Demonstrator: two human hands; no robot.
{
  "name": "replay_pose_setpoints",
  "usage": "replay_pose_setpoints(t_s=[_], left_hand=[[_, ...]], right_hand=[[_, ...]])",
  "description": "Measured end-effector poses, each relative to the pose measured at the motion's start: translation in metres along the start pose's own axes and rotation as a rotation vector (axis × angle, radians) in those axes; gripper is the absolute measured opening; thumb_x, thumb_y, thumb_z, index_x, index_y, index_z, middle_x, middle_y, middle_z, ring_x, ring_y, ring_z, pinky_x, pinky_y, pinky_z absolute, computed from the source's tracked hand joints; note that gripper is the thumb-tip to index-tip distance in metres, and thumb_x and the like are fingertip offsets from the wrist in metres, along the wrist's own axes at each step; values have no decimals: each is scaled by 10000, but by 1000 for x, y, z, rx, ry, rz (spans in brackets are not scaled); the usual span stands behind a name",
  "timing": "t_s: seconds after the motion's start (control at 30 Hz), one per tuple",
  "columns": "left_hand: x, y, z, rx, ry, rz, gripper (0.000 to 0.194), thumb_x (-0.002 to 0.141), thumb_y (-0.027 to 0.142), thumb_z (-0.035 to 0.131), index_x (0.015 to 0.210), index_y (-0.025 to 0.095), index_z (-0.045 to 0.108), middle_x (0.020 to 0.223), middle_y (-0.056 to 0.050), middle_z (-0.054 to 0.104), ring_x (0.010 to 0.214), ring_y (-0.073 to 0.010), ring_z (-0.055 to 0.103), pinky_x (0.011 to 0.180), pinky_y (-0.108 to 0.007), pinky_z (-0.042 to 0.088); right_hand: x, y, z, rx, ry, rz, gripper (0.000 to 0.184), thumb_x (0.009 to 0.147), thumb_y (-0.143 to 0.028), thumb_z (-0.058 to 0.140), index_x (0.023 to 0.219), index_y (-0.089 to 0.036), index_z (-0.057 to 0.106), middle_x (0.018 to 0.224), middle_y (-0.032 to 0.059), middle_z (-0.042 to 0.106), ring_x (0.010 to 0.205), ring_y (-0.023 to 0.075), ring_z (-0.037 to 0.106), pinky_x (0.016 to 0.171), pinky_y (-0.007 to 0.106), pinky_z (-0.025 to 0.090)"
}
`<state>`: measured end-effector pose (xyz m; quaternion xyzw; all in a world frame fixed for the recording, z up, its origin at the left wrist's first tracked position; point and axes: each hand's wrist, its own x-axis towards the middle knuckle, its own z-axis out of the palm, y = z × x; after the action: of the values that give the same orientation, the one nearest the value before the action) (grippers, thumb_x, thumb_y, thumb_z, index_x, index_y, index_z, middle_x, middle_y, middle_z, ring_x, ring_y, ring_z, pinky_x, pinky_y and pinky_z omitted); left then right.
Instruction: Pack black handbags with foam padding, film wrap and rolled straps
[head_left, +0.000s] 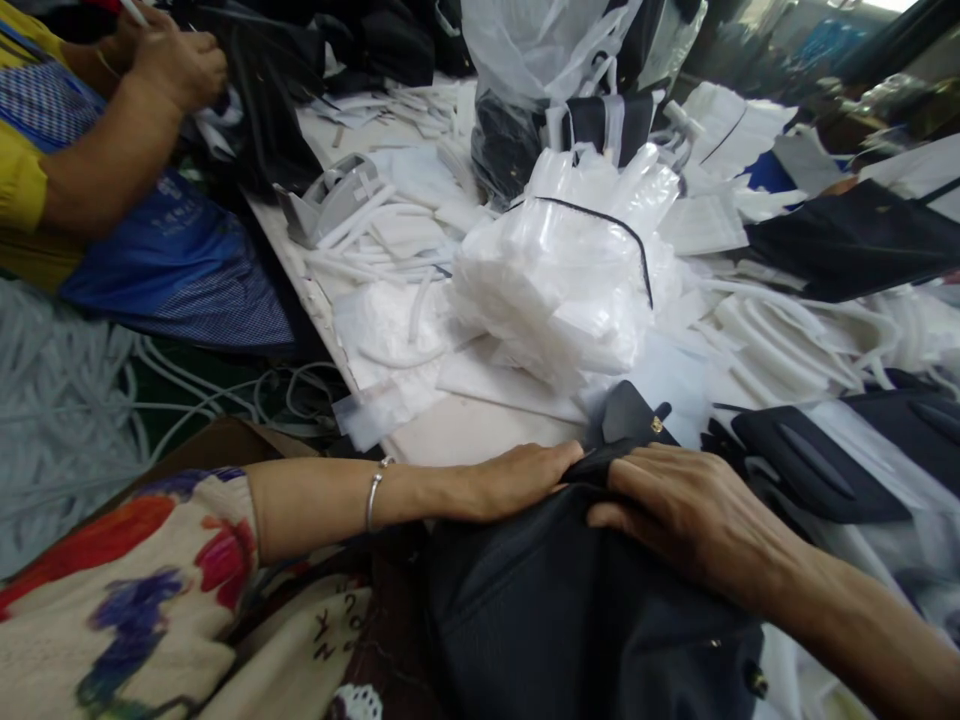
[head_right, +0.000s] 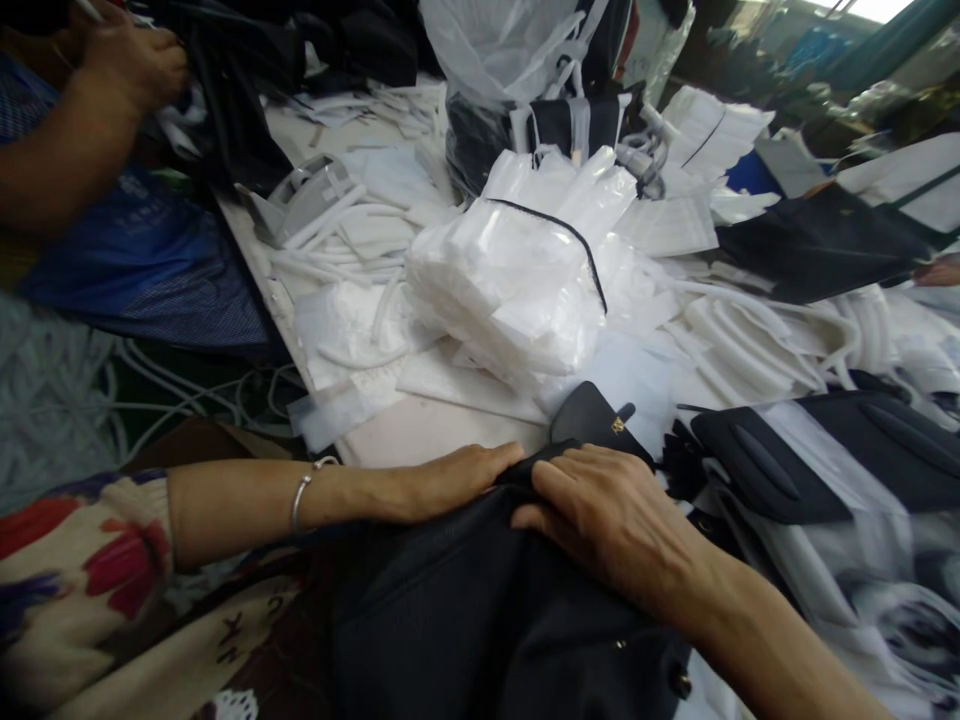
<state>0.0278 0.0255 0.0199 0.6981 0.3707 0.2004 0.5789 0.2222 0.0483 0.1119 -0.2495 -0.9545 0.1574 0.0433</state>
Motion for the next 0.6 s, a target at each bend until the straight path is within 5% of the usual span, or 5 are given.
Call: replay_pose_setpoints(t_s=[0.13, 0.23, 0.4, 0.5, 0.6], left_hand=[[5, -21, -11, 230, -23, -240, 245, 941, 399, 425, 1058, 204, 517, 930, -50, 649, 843, -214, 608, 754, -298, 434], [-9, -27, -35, 189, -21, -260, 236, 887, 405, 520, 983, 190, 539, 900, -39, 645, 795, -188, 604, 696, -267, 435], [-50, 2, -63, -24, -50, -313, 424, 885, 543, 498, 1113, 188, 541, 889, -25, 654, 746, -159, 619, 633, -232, 440], [-63, 11, -55, 66, -162, -313, 503, 817, 456, 628, 1250, 233, 500, 851, 7, 655, 702, -160, 605, 619, -232, 416], [-65, 3, -46, 192, -205, -286, 491, 880, 418, 560, 1329, 251, 454, 807, 8, 639, 675, -171, 594, 606, -245, 395]], right_hand=[[22, 31, 39, 144, -229, 256, 436, 943, -579, 448, 743, -214, 581, 589, -34, 559, 526, 127, 501, 534, 251, 331], [34, 50, 67, 233, -272, 402, 514, 897, -656, 454, 656, -210, 543, 517, -50, 458, 521, 122, 445, 524, 242, 300], [38, 60, 81, 307, -299, 444, 539, 835, -713, 491, 647, -210, 530, 528, -50, 451, 537, 123, 419, 525, 243, 294], [40, 60, 83, 281, -320, 430, 557, 805, -746, 502, 642, -214, 531, 534, -40, 481, 535, 128, 447, 525, 246, 289], [42, 60, 87, 190, -284, 378, 552, 801, -755, 507, 670, -220, 551, 573, -28, 530, 558, 139, 495, 544, 251, 291]])
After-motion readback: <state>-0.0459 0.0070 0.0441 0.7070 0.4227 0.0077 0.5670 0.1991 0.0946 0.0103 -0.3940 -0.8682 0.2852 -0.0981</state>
